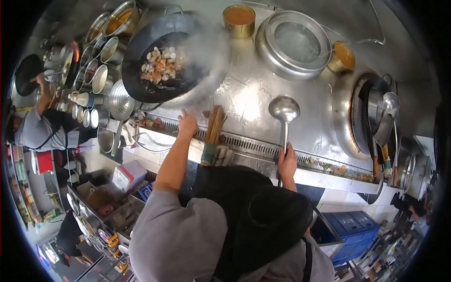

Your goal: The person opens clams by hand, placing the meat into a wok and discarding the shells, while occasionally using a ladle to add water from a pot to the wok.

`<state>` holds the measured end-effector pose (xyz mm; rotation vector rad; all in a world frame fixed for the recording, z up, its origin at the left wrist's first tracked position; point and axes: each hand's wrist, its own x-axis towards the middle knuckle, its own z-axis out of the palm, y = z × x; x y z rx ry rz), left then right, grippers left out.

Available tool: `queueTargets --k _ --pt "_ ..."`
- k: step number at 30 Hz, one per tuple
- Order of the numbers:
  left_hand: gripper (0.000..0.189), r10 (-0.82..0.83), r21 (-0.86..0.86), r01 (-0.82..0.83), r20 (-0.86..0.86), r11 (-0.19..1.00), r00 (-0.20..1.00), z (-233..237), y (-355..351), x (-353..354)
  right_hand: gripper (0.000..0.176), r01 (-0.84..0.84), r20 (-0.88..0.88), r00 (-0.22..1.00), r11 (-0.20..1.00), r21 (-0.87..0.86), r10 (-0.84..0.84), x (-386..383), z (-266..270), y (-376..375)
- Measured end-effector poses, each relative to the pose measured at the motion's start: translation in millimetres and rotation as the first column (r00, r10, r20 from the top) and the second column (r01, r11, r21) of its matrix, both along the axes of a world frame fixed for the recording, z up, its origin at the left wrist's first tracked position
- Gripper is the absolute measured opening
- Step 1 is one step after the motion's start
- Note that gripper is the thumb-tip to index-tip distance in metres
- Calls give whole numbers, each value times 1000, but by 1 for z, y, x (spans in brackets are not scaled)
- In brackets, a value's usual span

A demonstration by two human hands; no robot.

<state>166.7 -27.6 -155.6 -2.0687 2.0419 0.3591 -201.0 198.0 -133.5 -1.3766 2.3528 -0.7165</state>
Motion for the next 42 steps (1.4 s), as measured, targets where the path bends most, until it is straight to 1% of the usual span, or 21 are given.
queueTargets --k 1,3,4,8,10,11,14,15,17,19,21,22,23,24,25,26,28,29,31,35,42 --pt "41 1 15 -1 1 1000 1000 -9 2 10 40 -41 -22 999 999 1 41 -1 2 -3" --pt "46 6 63 2 -131 998 991 -25 -4 26 39 -85 -11 996 996 18 85 -11 1 -6" --pt "44 -13 -25 9 -156 1000 988 -34 -5 29 39 -84 -32 996 996 -3 84 -13 3 -9" --pt "46 -124 -93 106 -219 990 968 -48 -5 34 38 -72 -61 996 997 -19 71 -15 15 -21" --pt "42 -238 -274 110 -494 955 836 -30 -3 16 38 -98 -49 994 992 -85 94 -19 18 -31" --pt "42 -235 -274 107 -494 956 837 -28 -1 9 38 -114 -35 993 983 -144 110 -19 20 -33" --pt "32 -316 -299 161 -596 941 738 -32 -3 -7 36 -134 -2 991 979 -152 135 -16 27 -48" --pt "32 -322 -310 159 -595 937 737 -38 -4 -8 35 -141 30 989 980 -144 146 -14 29 -53" --pt "39 -233 -257 123 -459 959 857 -51 -4 -9 33 -169 22 984 969 -183 176 -9 37 -60" --pt "35 -184 -295 49 -451 954 873 -45 1 -7 31 -202 7 978 955 -219 209 -6 45 -67" --pt "28 -115 -344 -173 -674 923 730 -29 3 -3 29 -204 99 966 941 -269 238 -1 52 -76" --pt "24 -53 -247 -241 -794 938 605 -10 4 -4 28 -190 190 951 944 -269 245 5 64 -82" --pt "24 -55 -249 -241 -793 938 606 15 6 -12 28 -189 191 950 944 -272 245 14 70 -89" --pt "25 63 -11 -264 -961 964 270 43 12 -27 27 -222 263 910 912 -344 321 23 75 -99" --pt "26 210 226 -199 -973 954 -99 65 20 -42 26 -246 327 859 877 -412 394 33 82 -107" --pt "26 219 235 -197 -971 952 -100 79 27 -57 25 -293 349 820 857 -425 454 45 93 -117" --pt "24 330 324 73 -884 943 -332 101 31 -89 23 -349 371 756 812 -468 539 66 119 -141" --pt "24 332 323 85 -882 943 -335 110 31 -101 23 -356 375 736 793 -494 564 74 128 -150" --pt "29 254 229 122 -930 966 -266 124 32 -120 22 -372 374 725 786 -494 578 73 138 -161" --pt "36 220 201 146 -968 969 -124 137 28 -125 20 -395 393 694 776 -492 603 60 139 -162" --pt "41 191 176 201 -980 964 -58 146 31 -127 19 -400 356 733 790 -465 580 51 148 -157"
